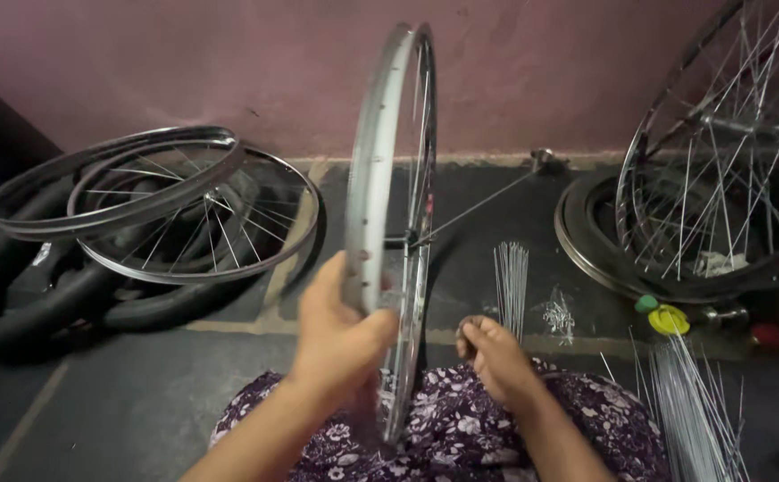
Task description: The person sits on the floor with a bicycle rim across their lap and laces spokes into it, threading each spoke through the hub flange and seating its end in the rim eyelets one at a time. They rotate the rim as they work and reach for new spokes from bundles laid on the floor beside them.
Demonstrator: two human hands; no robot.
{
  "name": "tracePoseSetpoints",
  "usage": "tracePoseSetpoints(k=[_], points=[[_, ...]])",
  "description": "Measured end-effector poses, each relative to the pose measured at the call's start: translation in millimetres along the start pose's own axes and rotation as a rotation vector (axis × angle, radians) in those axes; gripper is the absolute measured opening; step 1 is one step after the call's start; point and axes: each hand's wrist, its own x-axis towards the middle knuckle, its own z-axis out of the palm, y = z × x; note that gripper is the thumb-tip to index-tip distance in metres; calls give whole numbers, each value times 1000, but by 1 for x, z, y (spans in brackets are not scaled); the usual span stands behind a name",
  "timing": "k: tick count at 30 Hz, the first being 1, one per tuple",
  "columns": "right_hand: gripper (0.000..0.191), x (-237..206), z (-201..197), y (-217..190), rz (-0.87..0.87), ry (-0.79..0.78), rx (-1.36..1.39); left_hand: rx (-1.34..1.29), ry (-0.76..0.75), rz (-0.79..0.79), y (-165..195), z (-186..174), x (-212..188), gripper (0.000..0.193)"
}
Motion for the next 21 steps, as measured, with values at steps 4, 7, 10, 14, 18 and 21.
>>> tracePoseSetpoints(k=[4,7,10,14,18,21], points=[[12,-43,13,-19,-36,-5,13,89,-8,0,11,34,12,27],[13,-68,4,-32,59,112,-88,82,15,-16,20,49,17,26],[13,-95,-18,-32,84,191,71,89,35,-33,26,58,20,26],[23,-111,-42,-21,11,66,10,82,91,-98,28,68,23,22],[19,-120,-33,-17,-335,-141,-84,178,145,93,22,77,15,22],[7,-131,1,-24,-675,-392,-175,123,115,200,12,82,2,22]])
